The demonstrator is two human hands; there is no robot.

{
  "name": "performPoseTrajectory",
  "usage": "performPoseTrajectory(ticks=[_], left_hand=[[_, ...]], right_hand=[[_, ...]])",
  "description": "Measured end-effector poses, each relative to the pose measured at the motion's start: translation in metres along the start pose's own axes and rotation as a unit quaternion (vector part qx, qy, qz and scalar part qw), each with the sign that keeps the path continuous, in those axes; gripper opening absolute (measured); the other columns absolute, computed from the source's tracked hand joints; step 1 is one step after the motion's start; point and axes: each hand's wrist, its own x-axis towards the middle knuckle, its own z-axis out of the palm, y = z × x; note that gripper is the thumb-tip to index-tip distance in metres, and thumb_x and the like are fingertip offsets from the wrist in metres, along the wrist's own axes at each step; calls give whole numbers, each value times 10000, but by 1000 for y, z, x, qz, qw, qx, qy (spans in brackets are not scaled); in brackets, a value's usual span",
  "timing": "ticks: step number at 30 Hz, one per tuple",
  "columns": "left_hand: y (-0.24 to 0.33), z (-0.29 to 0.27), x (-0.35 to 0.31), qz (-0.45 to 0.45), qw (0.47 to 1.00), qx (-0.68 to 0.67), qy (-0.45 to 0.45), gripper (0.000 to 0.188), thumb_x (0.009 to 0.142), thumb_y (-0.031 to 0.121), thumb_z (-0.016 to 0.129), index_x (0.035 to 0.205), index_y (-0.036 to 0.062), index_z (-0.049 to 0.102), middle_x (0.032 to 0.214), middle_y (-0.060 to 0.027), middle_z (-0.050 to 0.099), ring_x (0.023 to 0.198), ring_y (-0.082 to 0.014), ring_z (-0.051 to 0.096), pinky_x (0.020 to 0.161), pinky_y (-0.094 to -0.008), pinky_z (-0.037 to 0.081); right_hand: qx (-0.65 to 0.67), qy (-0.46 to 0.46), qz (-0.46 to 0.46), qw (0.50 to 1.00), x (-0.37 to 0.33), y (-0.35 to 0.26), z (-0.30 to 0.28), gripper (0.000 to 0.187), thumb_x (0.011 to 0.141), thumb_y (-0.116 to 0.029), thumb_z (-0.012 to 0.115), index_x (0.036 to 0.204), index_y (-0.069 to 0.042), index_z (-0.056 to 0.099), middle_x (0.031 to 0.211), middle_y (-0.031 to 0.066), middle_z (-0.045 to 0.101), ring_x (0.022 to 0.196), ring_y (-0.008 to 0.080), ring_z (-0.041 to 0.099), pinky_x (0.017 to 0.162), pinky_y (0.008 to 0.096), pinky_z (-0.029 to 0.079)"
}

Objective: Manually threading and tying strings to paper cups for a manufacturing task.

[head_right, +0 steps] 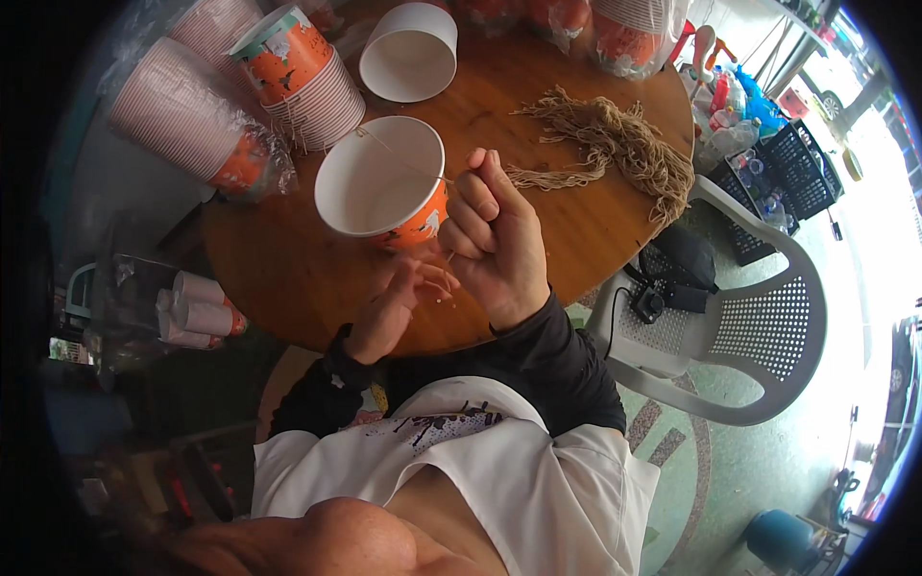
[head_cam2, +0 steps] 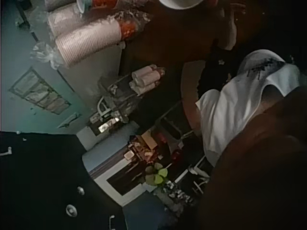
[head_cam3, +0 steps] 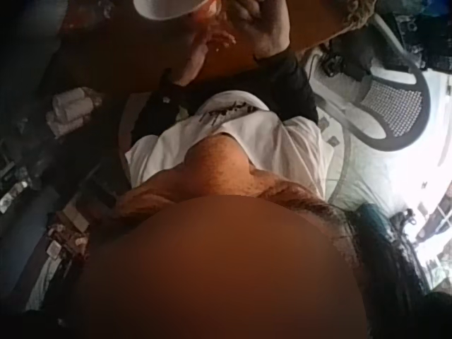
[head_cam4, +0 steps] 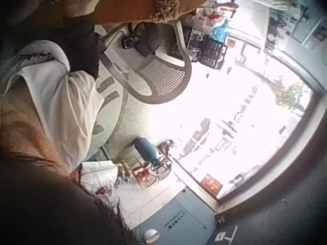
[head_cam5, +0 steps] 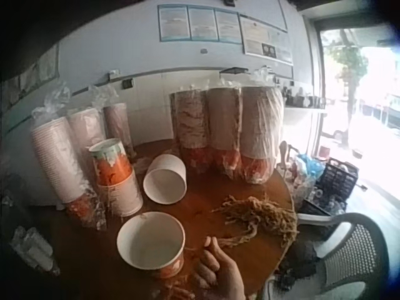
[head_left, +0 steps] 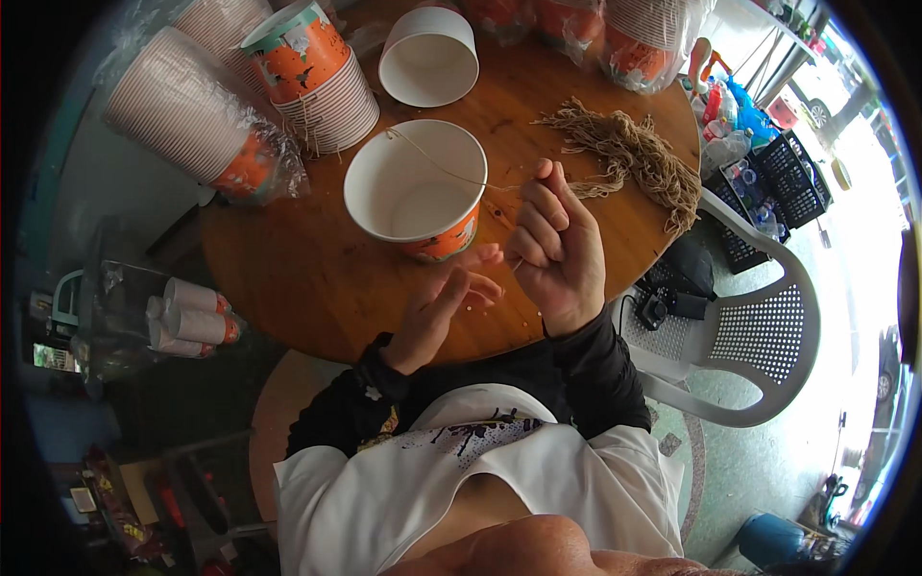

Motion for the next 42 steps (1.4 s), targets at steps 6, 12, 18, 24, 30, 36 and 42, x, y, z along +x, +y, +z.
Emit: performPoseTrajectory(ticks=[6,12,18,24,30,36,42], left_hand=[[0,6,-5,-253,897,-359,-47,407,1019,324,498,1247,-7,563,1041,-119,655,929,-155,633,806,-276,499],[7,-3,-13,-174,979,-102,-35,190,955,130,622,1040,-38,643,900,-70,649,782,-139,627,691,-265,520],[17,3,-11,127,880,458,-20,52,878,46,655,909,12,632,782,-73,620,688,-247,630,599,-335,502],[34,1,-6,150,845,512,-18,109,815,4,680,899,22,613,806,-101,598,731,-300,628,622,-371,504],[31,-6,-11,139,884,443,56,61,870,37,669,900,13,622,794,-97,594,691,-253,615,608,-332,488],[15,-21,-18,68,927,365,62,142,945,133,628,871,13,612,726,-77,553,619,-172,559,546,-314,430],[11,-8,-14,114,893,431,58,167,937,103,625,816,9,559,719,-101,534,603,-259,542,555,-348,436]], right_hand=[[-7,23,-15,1000,-2,-6,-17,287,1071,-233,347,1066,-25,543,633,-38,342,410,53,204,372,222,181],[-334,171,-2,927,-30,-21,-43,226,1044,-264,442,1075,-72,556,736,0,504,555,95,479,521,238,407],[-837,48,-128,530,-73,-16,-53,200,904,-29,623,1104,-22,610,1069,66,650,874,173,647,713,298,524],[-712,46,10,701,-68,11,-53,207,955,-106,621,1117,13,574,968,46,638,772,84,608,694,236,515],[-673,101,55,730,-68,16,-61,128,928,-78,655,1012,10,617,822,10,640,705,62,594,642,214,496],[-651,111,37,750,-72,22,-64,93,932,-78,653,984,-4,633,781,-10,625,682,40,576,614,195,478],[-671,108,27,733,-70,28,-64,108,922,-85,650,959,10,615,761,7,607,639,54,560,574,216,459]])
